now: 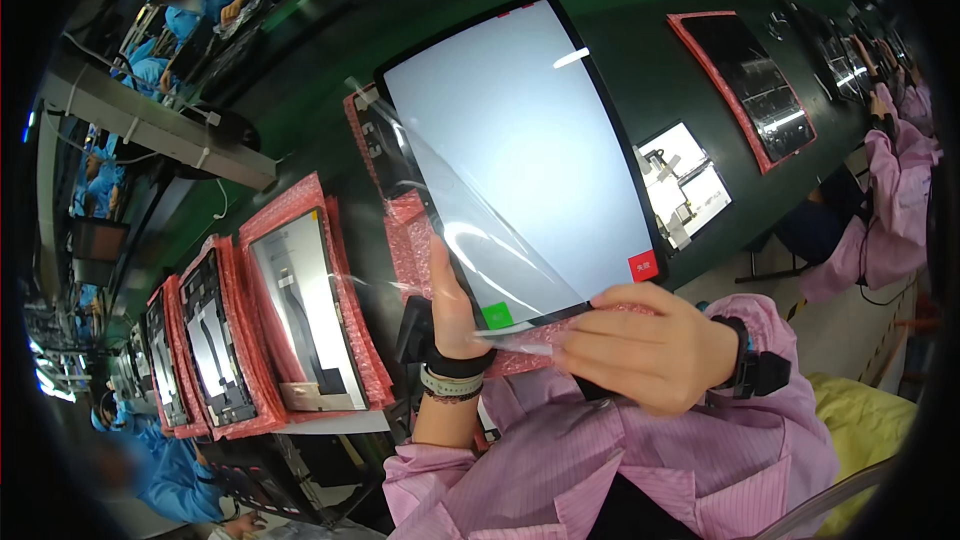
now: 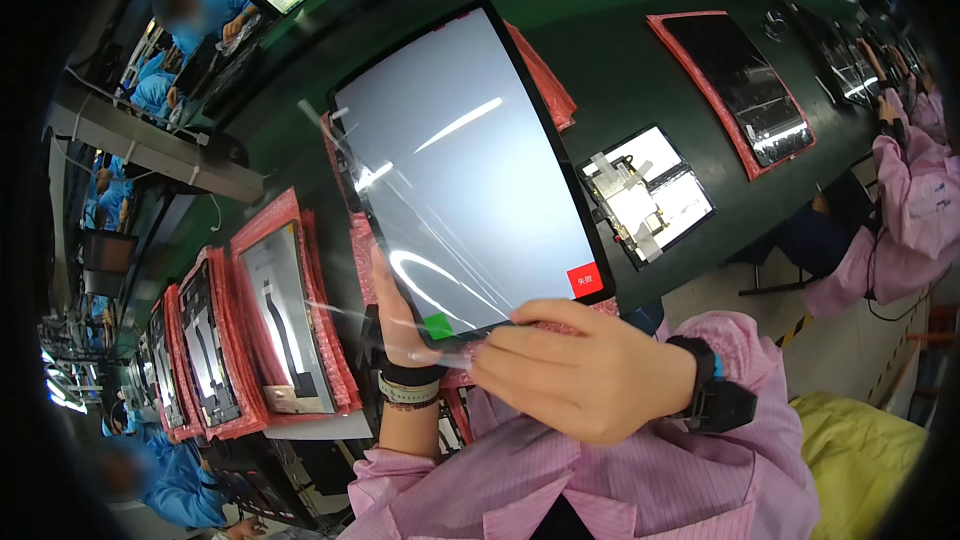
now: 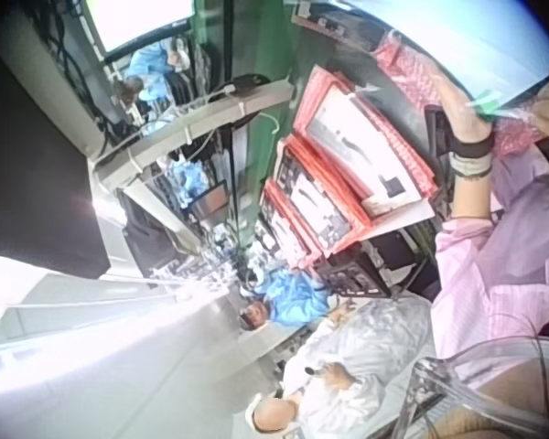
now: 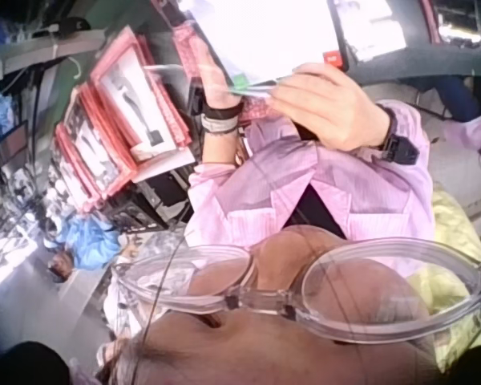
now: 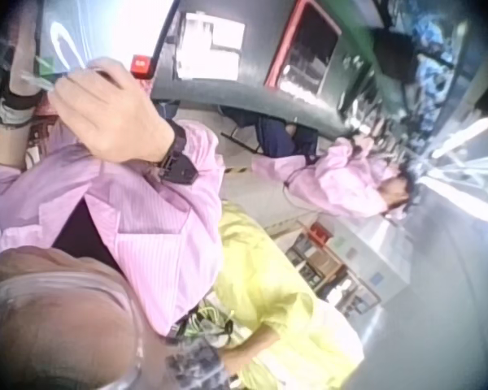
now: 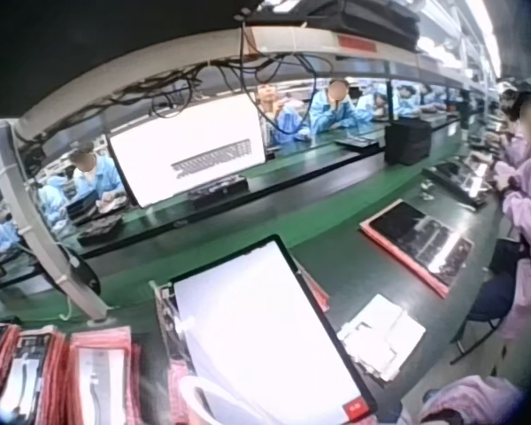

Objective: Assembling internal components and performing functional screen testing on tablet computers at an assembly line.

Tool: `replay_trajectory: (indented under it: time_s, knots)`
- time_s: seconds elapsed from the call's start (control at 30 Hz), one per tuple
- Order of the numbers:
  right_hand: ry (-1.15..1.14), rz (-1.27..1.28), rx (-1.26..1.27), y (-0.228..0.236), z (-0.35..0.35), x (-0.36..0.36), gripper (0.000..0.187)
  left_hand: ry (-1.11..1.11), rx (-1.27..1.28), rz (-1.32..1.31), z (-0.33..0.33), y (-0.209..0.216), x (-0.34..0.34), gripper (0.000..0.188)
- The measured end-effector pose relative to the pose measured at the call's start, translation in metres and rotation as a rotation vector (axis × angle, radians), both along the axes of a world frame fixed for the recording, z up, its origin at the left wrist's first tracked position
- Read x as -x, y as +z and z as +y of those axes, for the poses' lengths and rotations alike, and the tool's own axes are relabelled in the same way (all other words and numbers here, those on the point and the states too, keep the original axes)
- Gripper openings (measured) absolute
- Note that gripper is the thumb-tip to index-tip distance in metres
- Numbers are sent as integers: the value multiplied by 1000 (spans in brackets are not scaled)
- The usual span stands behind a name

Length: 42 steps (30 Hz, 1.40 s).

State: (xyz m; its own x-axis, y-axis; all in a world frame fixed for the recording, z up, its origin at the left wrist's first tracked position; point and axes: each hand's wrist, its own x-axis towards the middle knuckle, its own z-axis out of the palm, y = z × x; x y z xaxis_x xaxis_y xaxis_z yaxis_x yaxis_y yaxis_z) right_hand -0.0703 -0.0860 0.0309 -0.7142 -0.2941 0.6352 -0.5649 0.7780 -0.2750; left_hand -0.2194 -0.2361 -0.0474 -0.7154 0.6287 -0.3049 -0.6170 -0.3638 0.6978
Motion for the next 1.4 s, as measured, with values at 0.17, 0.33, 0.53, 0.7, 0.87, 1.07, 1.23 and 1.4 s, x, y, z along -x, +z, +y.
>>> replay_trajectory:
  time_s: [0.17,0.33,0.53,0.7,0.87,1.07,1.23,1.4]
  knots:
    - [-101,-74,-36,12,24,3,31,-185,-188,-32,4,1,4,55]
    - [-288,-58,38,10,44,2,33,-159,-65,-4,7,3,-1,58]
    - [-434,-15,184,-13,51,-4,28,-182,-154,-14,2,-2,2,59]
    - [-317,48,459,-37,58,3,21,-258,-450,-37,-3,-13,6,59]
    - [-242,160,866,-60,39,16,10,-274,-461,-75,-8,-22,5,73]
    - [-451,318,834,-67,31,21,5,-318,-525,-27,-11,-23,9,81]
    - [-533,424,1154,-73,28,24,7,-180,-188,52,-10,-14,-5,65]
    - [-414,436,1410,-77,31,19,7,-266,-314,106,-10,-14,3,61]
